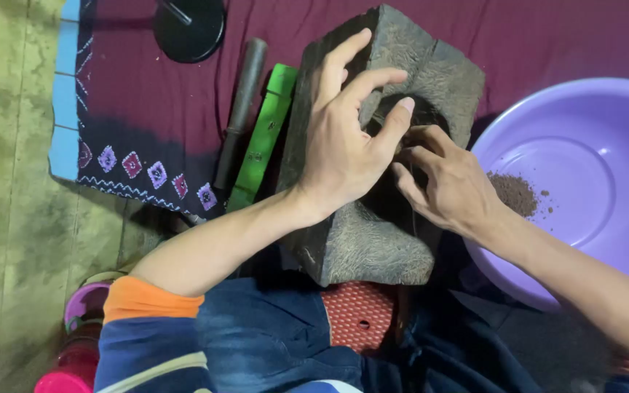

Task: Collecting fine brown powder from a wooden mortar using a scraper, spoon, and brush

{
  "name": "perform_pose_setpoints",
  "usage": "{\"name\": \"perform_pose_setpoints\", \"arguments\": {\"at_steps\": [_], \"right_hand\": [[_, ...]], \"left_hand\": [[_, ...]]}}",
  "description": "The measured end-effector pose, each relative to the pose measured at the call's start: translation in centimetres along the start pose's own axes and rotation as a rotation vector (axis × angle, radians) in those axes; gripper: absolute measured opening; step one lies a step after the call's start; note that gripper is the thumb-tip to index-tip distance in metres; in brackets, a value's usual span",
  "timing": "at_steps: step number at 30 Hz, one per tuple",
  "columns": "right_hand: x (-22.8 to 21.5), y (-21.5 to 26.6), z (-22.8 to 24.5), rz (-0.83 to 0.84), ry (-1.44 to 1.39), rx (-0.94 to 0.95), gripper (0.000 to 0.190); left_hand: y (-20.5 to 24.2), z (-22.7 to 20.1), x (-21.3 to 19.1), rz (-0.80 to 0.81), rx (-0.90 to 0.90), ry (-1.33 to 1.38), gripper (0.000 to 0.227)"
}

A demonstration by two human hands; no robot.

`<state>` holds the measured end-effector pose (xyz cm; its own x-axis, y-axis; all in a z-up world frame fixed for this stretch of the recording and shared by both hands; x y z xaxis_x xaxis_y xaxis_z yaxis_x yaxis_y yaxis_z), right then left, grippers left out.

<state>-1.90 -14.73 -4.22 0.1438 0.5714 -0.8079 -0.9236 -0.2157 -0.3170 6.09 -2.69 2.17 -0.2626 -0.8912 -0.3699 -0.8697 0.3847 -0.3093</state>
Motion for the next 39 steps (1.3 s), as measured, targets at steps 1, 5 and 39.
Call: {"name": "perform_pose_setpoints", "arguments": {"at_steps": [1, 5, 39], "right_hand": [[0.5, 0.0, -0.2, -0.003, 0.006, -0.016, 0.020], [1.7, 0.2, -2.4, 0.036, 0.057, 0.203, 0.015], [0.8, 0.4, 2.0, -0.296, 1.216, -0.158, 0.027]], "left_hand": [[0.0, -0.1, -0.1, -0.014, 0.009, -0.002, 0.026], [0.3, 0.0, -0.2, -0.045, 0.036, -0.010, 0.038], [0.2, 1.5, 0.0, -0.132, 0.003, -0.072, 0.066]]}}
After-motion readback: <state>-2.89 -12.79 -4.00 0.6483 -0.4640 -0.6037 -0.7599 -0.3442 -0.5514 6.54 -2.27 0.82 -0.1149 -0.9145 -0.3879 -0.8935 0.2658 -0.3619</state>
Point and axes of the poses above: each hand's wrist, its own y-axis away from the middle knuckle, its own x-axis out of the palm, z = x × y, the point moved 7 cm from there along -y, towards the middle knuckle, and after that the axes turned 11 degrees about y, right-handed, at the moved point
